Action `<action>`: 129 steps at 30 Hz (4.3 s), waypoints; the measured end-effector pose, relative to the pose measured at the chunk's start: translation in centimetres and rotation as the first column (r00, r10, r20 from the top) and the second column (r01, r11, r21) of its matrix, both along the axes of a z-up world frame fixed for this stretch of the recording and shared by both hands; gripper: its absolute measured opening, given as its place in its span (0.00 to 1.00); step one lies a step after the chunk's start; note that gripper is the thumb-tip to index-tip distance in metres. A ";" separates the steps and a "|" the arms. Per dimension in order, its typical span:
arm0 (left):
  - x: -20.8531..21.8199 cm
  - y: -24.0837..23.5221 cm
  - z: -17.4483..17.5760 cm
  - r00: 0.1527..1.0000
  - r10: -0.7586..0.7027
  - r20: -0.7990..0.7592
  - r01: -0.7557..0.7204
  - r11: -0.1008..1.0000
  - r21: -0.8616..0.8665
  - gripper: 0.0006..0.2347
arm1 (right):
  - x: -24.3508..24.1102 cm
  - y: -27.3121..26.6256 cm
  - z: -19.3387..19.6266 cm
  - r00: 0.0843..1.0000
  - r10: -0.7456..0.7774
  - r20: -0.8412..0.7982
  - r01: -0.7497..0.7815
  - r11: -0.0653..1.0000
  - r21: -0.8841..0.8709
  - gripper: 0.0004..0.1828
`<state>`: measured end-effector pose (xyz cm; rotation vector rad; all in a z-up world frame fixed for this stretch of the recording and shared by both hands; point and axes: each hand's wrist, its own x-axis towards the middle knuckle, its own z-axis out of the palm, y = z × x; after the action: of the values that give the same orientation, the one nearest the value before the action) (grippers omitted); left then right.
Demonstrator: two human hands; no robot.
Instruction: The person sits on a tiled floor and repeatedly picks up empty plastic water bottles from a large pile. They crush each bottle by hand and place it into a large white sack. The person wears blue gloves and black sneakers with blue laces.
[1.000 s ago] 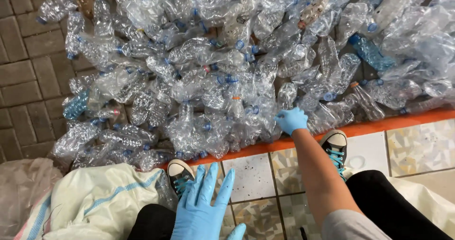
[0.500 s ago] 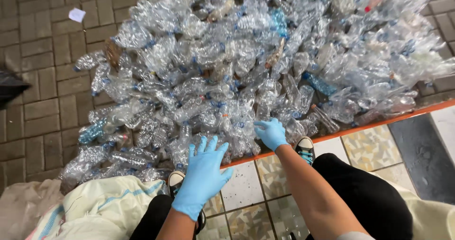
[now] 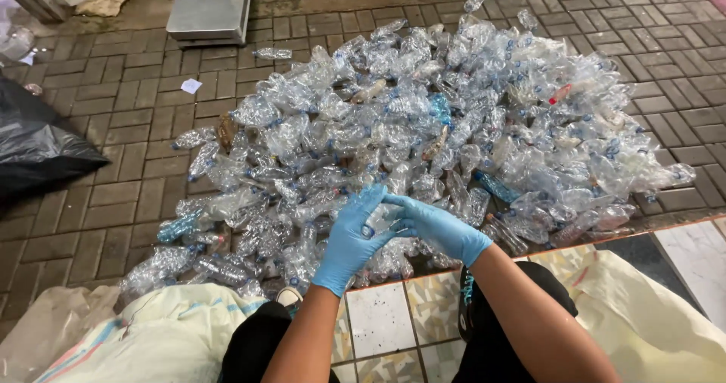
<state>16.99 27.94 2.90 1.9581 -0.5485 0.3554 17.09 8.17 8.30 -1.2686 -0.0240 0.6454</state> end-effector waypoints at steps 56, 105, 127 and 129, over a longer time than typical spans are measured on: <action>4.6 0.2 -0.1 0.814 -0.570 -0.112 0.020 0.220 -0.975 0.15 | -1.0 2.2 -1.4 0.992 0.044 -0.116 -0.034 0.996 0.087 0.47; 4.1 -1.6 -1.3 0.661 -0.398 -0.636 -0.291 0.645 -0.706 0.10 | -0.2 3.6 -9.5 0.971 0.226 0.075 -0.156 0.843 -0.514 0.18; 3.7 0.3 0.2 0.803 -0.252 -0.540 -0.360 0.518 -0.776 0.07 | -3.0 5.1 -7.0 0.984 -0.177 0.030 0.179 0.976 -0.121 0.28; 3.1 1.1 2.2 0.796 -0.502 -0.338 -0.201 0.308 -0.930 0.07 | -2.1 3.9 -8.7 0.943 -0.189 -0.273 0.227 0.967 0.117 0.14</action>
<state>20.13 29.02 5.09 0.6838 -0.0238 -0.1124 14.98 12.10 -0.42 -1.0200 0.2728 0.6099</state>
